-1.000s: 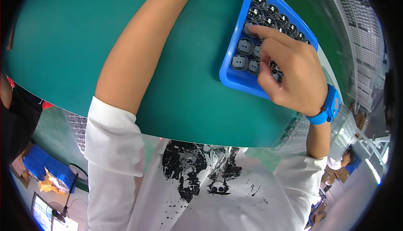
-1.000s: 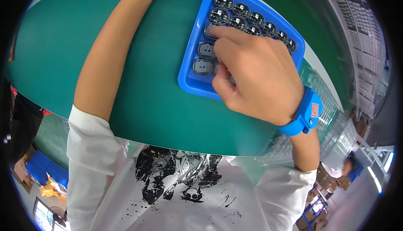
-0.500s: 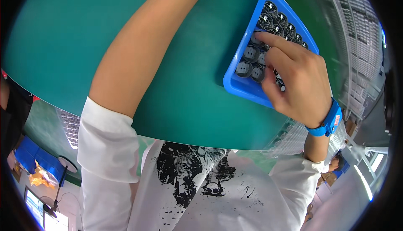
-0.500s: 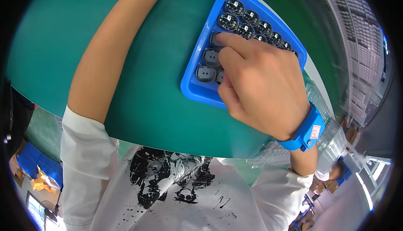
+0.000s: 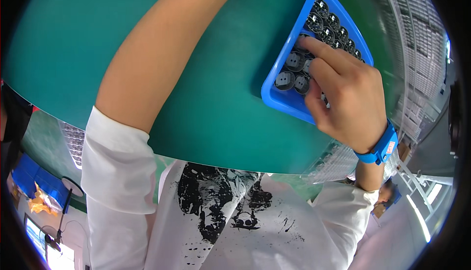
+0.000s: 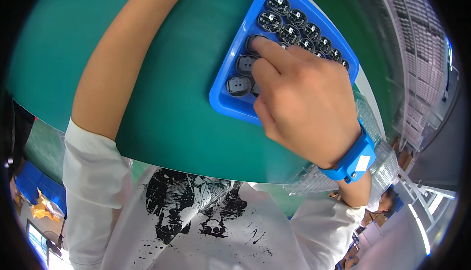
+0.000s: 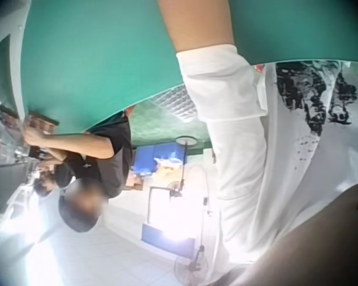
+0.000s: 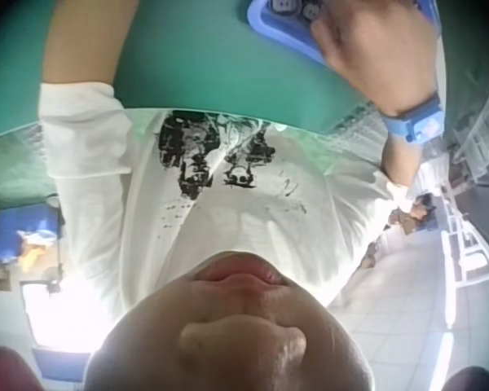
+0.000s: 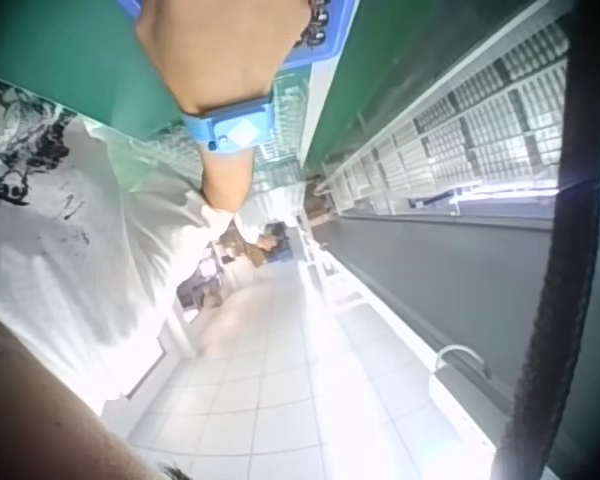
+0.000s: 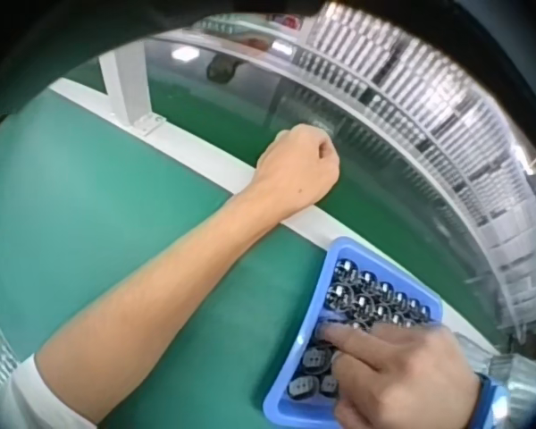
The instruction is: Manually placing small electronic components onto a board within a blue tray at an assembly line station.
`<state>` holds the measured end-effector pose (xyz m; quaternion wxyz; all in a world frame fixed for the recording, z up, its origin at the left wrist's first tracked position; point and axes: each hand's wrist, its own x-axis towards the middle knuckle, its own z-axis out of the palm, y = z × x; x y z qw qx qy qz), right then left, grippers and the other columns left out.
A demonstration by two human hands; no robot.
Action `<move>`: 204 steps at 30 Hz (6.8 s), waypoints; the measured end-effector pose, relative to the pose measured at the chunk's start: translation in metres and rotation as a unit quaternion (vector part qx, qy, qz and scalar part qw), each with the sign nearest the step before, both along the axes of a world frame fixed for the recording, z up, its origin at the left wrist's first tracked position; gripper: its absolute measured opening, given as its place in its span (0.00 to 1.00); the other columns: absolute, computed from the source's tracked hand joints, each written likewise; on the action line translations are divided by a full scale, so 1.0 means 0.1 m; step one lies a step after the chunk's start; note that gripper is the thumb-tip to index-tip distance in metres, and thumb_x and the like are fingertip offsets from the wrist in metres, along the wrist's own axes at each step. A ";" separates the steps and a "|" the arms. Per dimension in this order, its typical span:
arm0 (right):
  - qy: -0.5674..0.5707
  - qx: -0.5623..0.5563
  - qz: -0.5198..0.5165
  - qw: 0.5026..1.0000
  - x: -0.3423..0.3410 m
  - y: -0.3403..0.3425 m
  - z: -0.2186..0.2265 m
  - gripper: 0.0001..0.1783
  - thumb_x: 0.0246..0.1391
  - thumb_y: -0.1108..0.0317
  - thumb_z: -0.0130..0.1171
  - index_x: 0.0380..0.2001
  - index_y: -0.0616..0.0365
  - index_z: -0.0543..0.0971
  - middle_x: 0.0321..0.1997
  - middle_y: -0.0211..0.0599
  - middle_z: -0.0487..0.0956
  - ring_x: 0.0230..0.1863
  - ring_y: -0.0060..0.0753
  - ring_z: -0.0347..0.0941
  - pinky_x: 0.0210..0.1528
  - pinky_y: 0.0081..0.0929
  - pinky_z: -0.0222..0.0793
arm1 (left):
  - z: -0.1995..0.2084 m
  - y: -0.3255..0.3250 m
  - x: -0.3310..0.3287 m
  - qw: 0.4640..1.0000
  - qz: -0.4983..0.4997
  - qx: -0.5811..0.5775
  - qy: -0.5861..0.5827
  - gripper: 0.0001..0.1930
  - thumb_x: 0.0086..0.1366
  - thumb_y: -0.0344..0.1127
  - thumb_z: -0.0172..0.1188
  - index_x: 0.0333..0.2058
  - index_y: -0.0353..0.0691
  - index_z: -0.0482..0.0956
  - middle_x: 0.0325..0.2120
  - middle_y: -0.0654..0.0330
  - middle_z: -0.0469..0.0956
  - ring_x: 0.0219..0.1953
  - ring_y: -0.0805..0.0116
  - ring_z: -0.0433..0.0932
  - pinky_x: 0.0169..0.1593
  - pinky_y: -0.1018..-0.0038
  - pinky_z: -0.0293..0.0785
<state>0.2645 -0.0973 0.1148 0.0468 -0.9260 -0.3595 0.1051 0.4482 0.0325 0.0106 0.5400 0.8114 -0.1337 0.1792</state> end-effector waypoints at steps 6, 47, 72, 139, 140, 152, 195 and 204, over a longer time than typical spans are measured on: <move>0.019 -0.012 -0.016 1.000 -0.05 0.00 -0.02 0.06 0.38 0.80 0.58 0.22 0.65 0.70 0.54 0.46 0.80 0.24 0.49 0.75 0.27 0.37 0.73 | 0.05 0.00 -0.03 1.000 0.019 0.003 0.004 0.13 0.61 0.34 0.52 0.31 0.31 0.83 0.33 0.38 0.81 0.41 0.39 0.80 0.48 0.54 0.77; 0.195 0.105 -0.121 0.968 -0.01 -0.16 0.02 0.03 0.44 0.79 0.56 0.20 0.65 0.73 0.56 0.57 0.78 0.21 0.44 0.77 0.27 0.34 0.74 | -0.03 0.04 0.04 1.000 0.009 0.010 -0.021 0.12 0.61 0.33 0.52 0.30 0.32 0.83 0.32 0.41 0.81 0.39 0.41 0.80 0.46 0.54 0.76; -0.094 0.141 -0.096 0.981 -0.04 -0.12 -0.32 0.08 0.50 0.82 0.65 0.35 0.64 0.82 0.29 0.38 0.76 0.28 0.33 0.75 0.28 0.26 0.69 | -0.03 -0.01 0.06 1.000 0.006 0.011 -0.017 0.13 0.60 0.33 0.52 0.30 0.31 0.84 0.31 0.38 0.81 0.38 0.39 0.81 0.46 0.53 0.77; -0.099 0.176 -0.073 0.977 -0.38 -0.11 -0.46 0.09 0.43 0.73 0.71 0.29 0.60 0.81 0.24 0.36 0.72 0.22 0.40 0.73 0.24 0.33 0.69 | -0.08 0.01 0.12 0.995 -0.085 -0.029 0.033 0.11 0.61 0.32 0.56 0.27 0.29 0.81 0.20 0.51 0.82 0.25 0.62 0.83 0.34 0.68 0.77; -0.082 0.180 -0.077 0.977 -0.38 -0.13 -0.41 0.08 0.44 0.74 0.71 0.29 0.61 0.81 0.23 0.36 0.73 0.22 0.38 0.73 0.23 0.31 0.68 | -0.08 0.00 0.12 0.995 -0.089 -0.033 0.031 0.11 0.61 0.32 0.55 0.27 0.29 0.81 0.20 0.51 0.82 0.25 0.62 0.83 0.34 0.68 0.77; -0.142 0.193 -0.314 0.919 -1.27 -1.11 0.04 0.05 0.49 0.81 0.65 0.30 0.65 0.80 0.25 0.37 0.75 0.24 0.31 0.69 0.28 0.24 0.65 | -0.12 0.05 0.19 0.993 -0.109 -0.018 0.030 0.10 0.63 0.29 0.52 0.31 0.31 0.81 0.19 0.56 0.80 0.22 0.70 0.77 0.28 0.73 0.71; -0.353 -0.001 -0.560 0.749 -2.56 -3.98 -0.66 0.22 0.55 0.83 0.50 0.51 0.56 0.78 0.56 0.49 0.75 0.57 0.56 0.72 0.59 0.41 0.68 | -0.44 0.55 0.67 0.985 -0.127 0.059 0.103 0.13 0.72 0.30 0.48 0.46 0.37 0.81 0.28 0.65 0.79 0.21 0.84 0.66 0.26 0.84 0.61; -0.265 -0.056 -0.542 0.796 -2.43 -4.47 -0.58 0.09 0.53 0.76 0.61 0.37 0.54 0.85 0.43 0.41 0.79 0.45 0.49 0.78 0.46 0.39 0.75 | -0.44 0.61 0.65 0.983 -0.135 0.048 0.113 0.13 0.72 0.31 0.48 0.46 0.37 0.81 0.29 0.65 0.79 0.22 0.84 0.66 0.26 0.84 0.61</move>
